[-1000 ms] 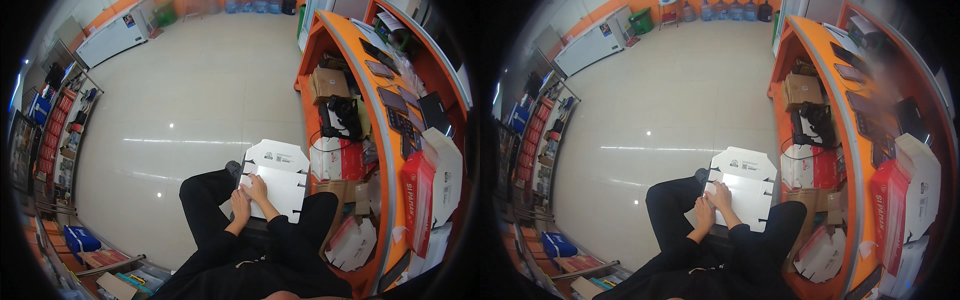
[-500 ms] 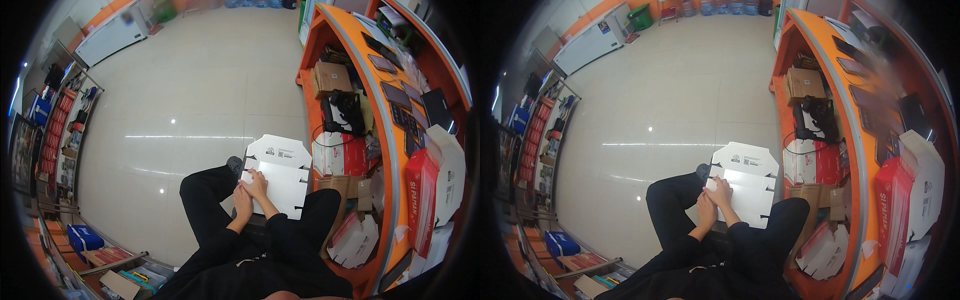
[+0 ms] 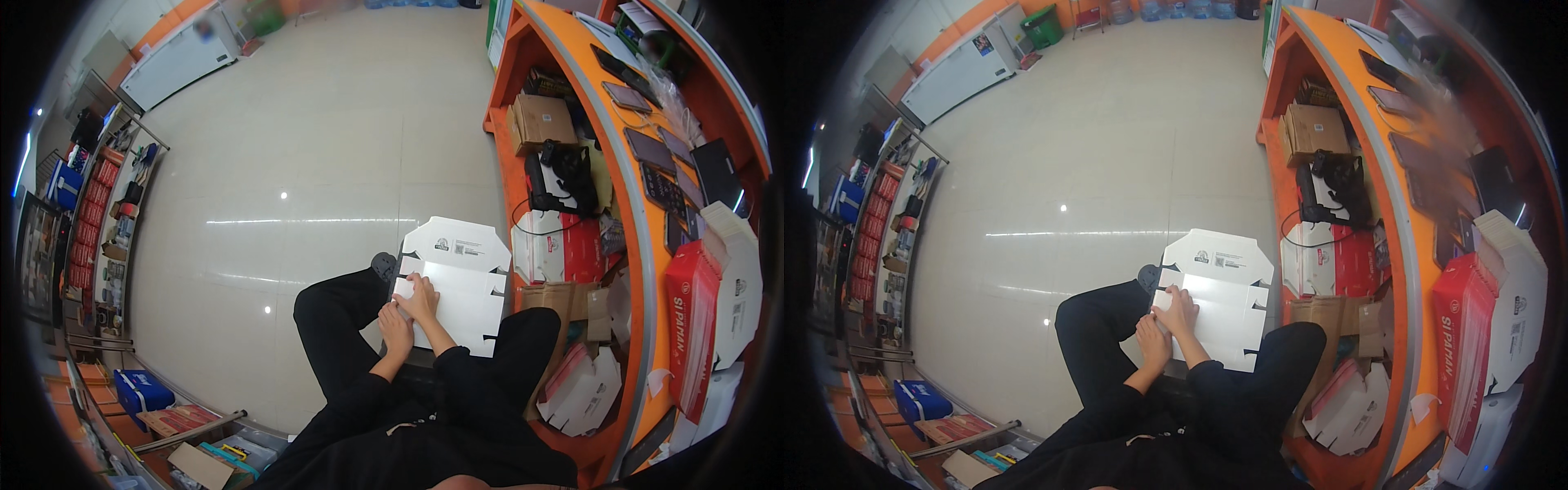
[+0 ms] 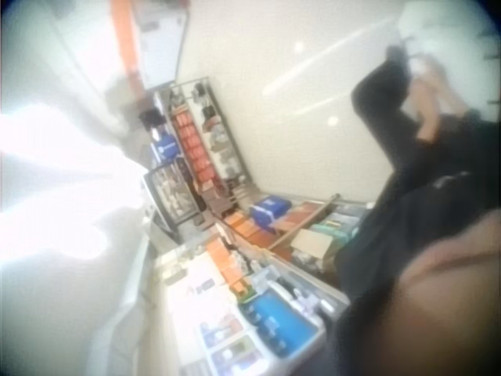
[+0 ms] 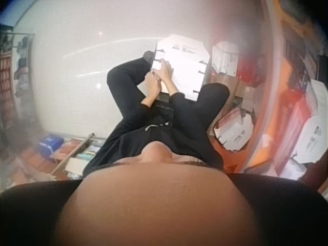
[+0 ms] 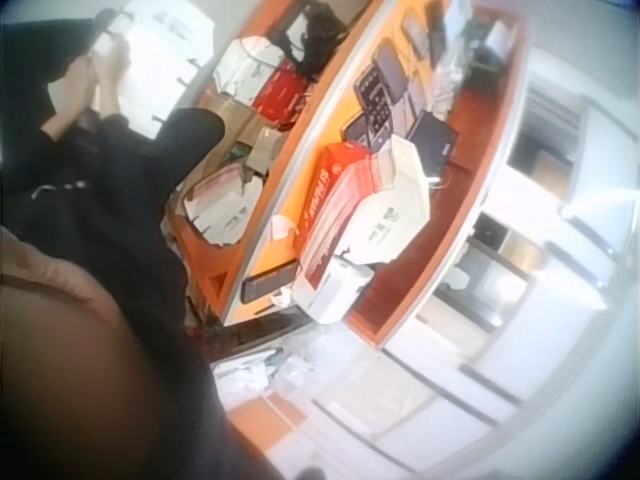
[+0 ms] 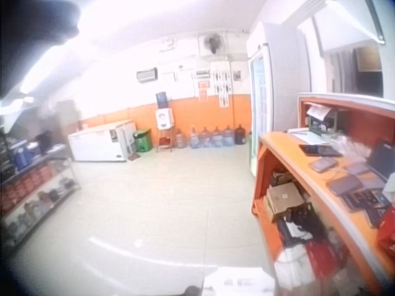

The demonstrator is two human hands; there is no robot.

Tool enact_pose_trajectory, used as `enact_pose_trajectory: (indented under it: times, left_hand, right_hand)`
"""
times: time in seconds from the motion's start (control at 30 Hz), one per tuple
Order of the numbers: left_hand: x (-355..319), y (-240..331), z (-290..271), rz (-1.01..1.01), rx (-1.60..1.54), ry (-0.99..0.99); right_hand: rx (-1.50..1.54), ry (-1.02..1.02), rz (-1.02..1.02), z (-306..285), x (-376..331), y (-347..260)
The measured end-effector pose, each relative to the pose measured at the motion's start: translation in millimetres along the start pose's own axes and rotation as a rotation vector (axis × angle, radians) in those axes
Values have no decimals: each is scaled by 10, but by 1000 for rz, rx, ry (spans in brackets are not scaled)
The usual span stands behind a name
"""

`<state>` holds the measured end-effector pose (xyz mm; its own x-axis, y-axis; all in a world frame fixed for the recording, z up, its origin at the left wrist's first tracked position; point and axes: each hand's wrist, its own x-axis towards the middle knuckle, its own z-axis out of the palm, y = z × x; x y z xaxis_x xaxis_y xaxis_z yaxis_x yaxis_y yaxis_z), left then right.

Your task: The person sits cross-legged and repeatedly folds red and white paper inserts into white cardboard boxes. They place each folded insert into a box, then set the box aside on the counter. The person continues this process for multiple boxes.

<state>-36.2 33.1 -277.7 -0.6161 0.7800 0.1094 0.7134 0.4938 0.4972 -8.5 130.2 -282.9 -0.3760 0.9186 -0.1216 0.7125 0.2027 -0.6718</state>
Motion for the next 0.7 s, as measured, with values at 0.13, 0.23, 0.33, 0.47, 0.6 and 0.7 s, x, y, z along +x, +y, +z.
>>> enact_pose_trajectory:
  times: [0.13, 0.23, 0.33, 0.47, 0.6, 0.7]
  left_hand:
    - [10, 18, -9, -46, -23, -38]
    - [14, 29, -1, -48, -13, -38]
    - [8, 38, 9, -39, -7, -31]
    - [4, 48, 10, -42, 27, -6]
    - [24, 34, -92, -69, 22, -82]
    - [-45, 52, -176, -110, 7, -120]
  right_hand:
    - [-30, -47, 40, -10, 43, -31]
    - [-28, -125, 98, -29, 103, -48]
    - [-37, -177, 106, -71, 138, -52]
    - [29, -195, 122, -80, 166, -11]
    - [245, -143, 185, -53, 152, 154]
    - [303, -38, 265, -19, 44, 218]
